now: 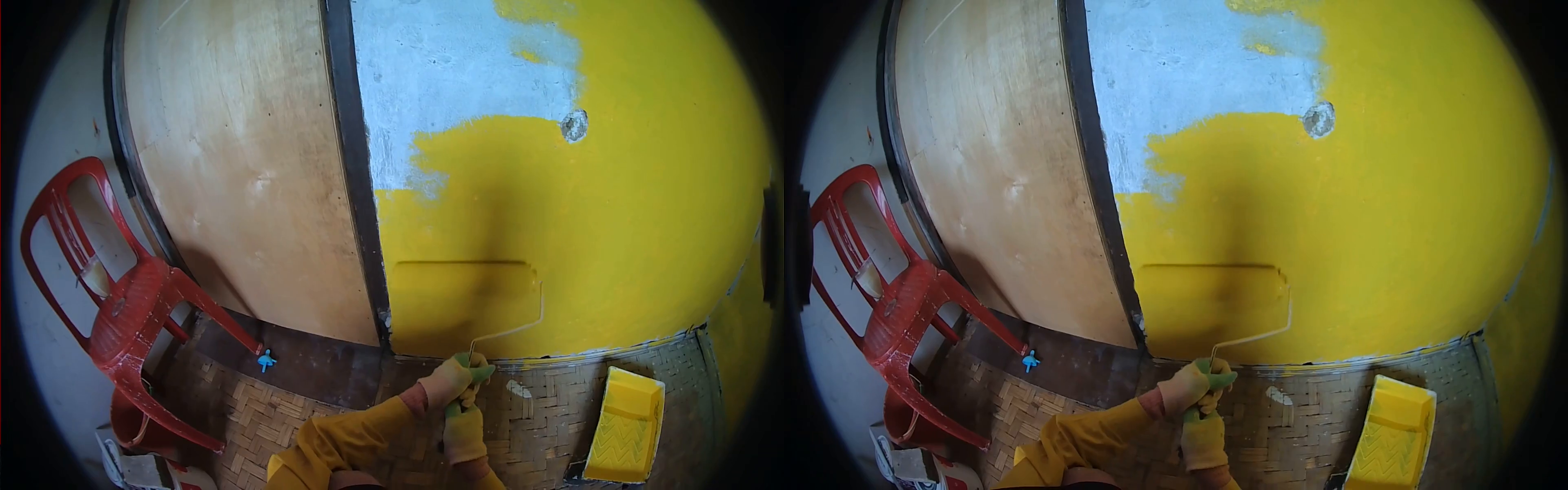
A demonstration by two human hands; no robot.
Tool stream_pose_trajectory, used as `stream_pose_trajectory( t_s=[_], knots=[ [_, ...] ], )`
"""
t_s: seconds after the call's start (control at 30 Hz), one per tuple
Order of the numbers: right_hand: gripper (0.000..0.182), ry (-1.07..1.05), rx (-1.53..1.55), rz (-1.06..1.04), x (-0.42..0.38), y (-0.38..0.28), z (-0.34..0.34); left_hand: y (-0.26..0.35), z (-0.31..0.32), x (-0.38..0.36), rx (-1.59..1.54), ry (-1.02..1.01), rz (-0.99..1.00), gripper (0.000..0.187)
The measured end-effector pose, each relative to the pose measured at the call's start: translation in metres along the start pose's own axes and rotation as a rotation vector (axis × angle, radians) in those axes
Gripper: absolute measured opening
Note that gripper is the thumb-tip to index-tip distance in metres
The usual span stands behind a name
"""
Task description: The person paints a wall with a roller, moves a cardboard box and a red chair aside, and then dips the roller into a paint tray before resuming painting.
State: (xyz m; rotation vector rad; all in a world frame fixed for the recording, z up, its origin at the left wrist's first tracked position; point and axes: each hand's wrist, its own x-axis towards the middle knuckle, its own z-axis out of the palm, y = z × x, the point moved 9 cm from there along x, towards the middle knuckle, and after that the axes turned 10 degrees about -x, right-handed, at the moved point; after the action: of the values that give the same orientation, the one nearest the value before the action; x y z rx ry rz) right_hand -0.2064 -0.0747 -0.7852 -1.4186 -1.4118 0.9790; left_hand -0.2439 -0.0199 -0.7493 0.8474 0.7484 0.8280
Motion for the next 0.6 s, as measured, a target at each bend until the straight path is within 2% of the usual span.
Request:
stream_pose_trajectory(
  t_s=[0.13, 0.27, 0.33, 0.4, 0.5, 0.57, 0.6],
  knots=[
    [0.019, 0.046, 0.006, -0.086, 0.011, -0.02, -0.004, 0.03, 0.008, -0.003, 0.022, -0.03, 0.095, 0.023],
    [0.019, 0.085, -0.024, -0.131, 0.002, -0.018, -0.001, 0.012, -0.001, -0.004, 0.036, -0.041, 0.082, 0.023],
    [0.015, -0.014, -0.103, -0.042, -0.002, -0.001, 0.011, -0.006, -0.012, -0.004, 0.002, 0.005, 0.016, 0.023],
    [0.016, -0.047, -0.044, 0.006, -0.005, 0.012, 0.014, -0.009, -0.009, -0.006, 0.017, 0.04, 0.011, 0.023],
    [0.016, -0.06, 0.105, 0.06, 0.0, 0.005, 0.011, 0.014, -0.002, -0.011, 0.086, 0.094, 0.062, 0.022],
    [0.016, -0.043, 0.188, 0.072, 0.012, -0.012, 0.006, 0.049, 0.012, -0.012, 0.268, 0.091, 0.207, 0.021],
    [0.017, 0.063, 0.192, -0.099, 0.02, -0.037, -0.007, 0.062, 0.017, -0.01, 0.268, 0.09, 0.211, 0.021]
  ],
)
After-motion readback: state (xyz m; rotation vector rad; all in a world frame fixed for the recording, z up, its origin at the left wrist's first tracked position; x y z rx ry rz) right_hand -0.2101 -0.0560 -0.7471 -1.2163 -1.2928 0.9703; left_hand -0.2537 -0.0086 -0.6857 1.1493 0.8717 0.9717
